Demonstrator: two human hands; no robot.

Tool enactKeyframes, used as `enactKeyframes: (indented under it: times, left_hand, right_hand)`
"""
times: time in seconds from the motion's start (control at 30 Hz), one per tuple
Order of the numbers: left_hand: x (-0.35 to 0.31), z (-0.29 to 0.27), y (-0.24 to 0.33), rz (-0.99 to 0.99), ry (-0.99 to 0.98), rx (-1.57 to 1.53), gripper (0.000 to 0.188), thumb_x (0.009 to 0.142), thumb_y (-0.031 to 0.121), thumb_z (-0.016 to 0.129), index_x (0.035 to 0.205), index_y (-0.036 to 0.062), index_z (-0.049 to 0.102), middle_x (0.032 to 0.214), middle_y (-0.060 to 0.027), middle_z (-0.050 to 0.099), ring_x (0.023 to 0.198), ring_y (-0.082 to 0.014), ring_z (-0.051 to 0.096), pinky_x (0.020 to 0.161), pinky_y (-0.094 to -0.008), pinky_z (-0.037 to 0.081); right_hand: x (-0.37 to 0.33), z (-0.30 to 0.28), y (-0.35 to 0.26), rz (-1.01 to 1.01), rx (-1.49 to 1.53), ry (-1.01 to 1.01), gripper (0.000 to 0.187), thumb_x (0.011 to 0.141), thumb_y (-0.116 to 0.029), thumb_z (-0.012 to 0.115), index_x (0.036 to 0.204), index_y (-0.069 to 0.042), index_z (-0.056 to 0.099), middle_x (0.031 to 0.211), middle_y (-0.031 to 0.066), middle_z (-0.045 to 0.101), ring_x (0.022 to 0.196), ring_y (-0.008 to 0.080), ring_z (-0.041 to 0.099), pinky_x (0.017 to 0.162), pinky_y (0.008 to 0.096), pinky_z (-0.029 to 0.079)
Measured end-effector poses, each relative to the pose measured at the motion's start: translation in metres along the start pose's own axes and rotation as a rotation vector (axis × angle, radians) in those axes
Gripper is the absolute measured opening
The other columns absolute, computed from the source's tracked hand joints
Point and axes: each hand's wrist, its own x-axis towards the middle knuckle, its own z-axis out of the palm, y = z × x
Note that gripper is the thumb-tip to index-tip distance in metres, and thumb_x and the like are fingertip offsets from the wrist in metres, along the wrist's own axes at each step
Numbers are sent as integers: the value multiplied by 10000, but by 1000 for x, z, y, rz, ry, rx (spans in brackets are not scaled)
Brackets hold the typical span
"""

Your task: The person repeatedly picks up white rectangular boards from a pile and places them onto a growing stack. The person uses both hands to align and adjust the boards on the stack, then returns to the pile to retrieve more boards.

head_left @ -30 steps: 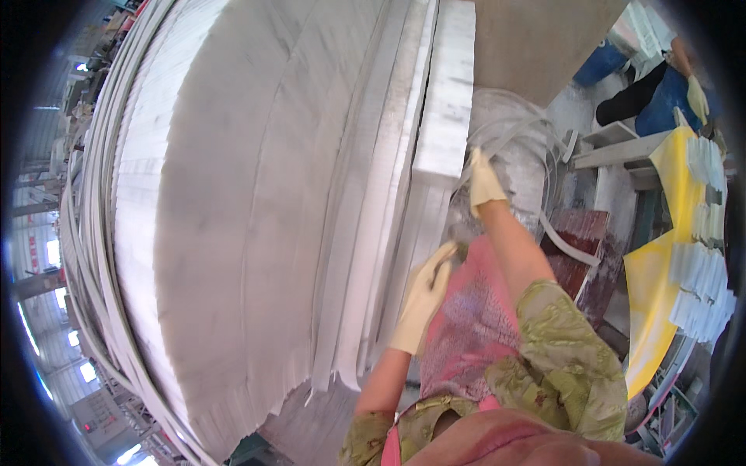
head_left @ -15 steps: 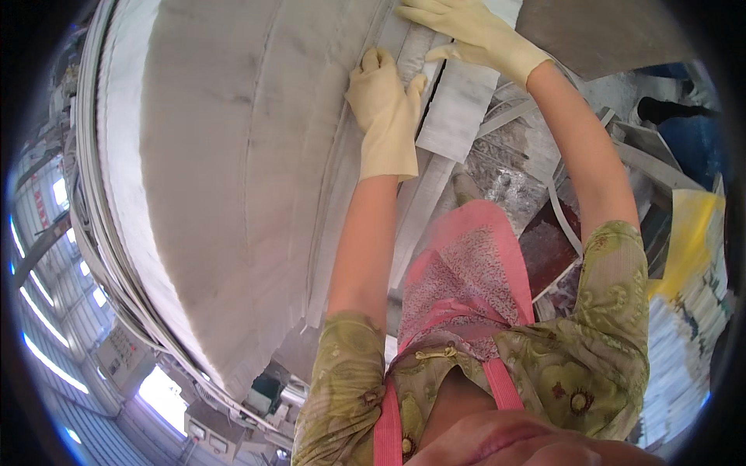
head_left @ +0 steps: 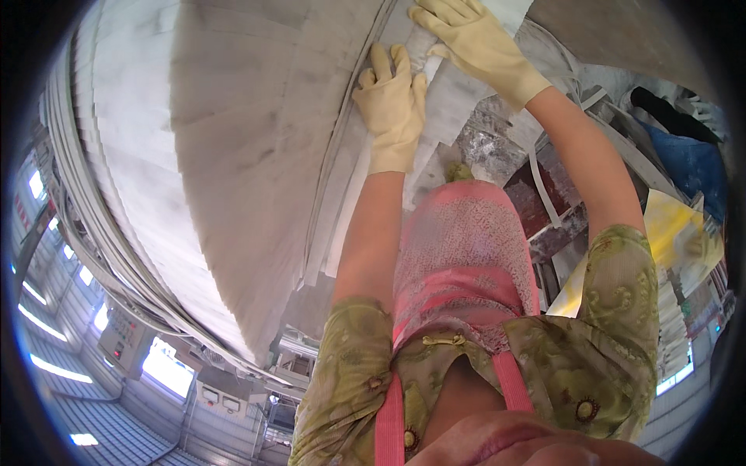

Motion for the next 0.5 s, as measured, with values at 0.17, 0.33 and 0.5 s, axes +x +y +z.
enactKeyframes:
  times: [0.17, 0.33, 0.5]
  left_hand:
    - [14, -17, 10, -44, -145, -15, 612, 904, 338, 687, 1435, 105, 491, 1420, -180, 487, 1090, -403, 601, 843, -507, 536]
    - [25, -27, 15, -71, -279, -48, 626, 925, 338, 691, 1461, 111, 463, 1397, -166, 490, 1121, -380, 601, 868, -504, 559]
    - [26, -23, 11, -59, -259, -46, 620, 936, 344, 689, 1459, 100, 465, 1375, -151, 493, 1146, -367, 594, 902, -497, 557]
  right_hand:
    - [9, -15, -8, 9, -88, -67, 589, 841, -246, 659, 1393, -70, 554, 1419, 165, 527, 1380, 343, 446, 1121, 561, 345]
    - [10, -9, -11, 94, -204, -208, 546, 863, -216, 625, 1388, -80, 560, 1435, 163, 523, 1408, 342, 430, 1126, 577, 349]
    - [1, 0, -22, 52, -359, -106, 490, 927, -214, 544, 1401, -89, 567, 1505, 180, 487, 1436, 360, 424, 1155, 575, 335]
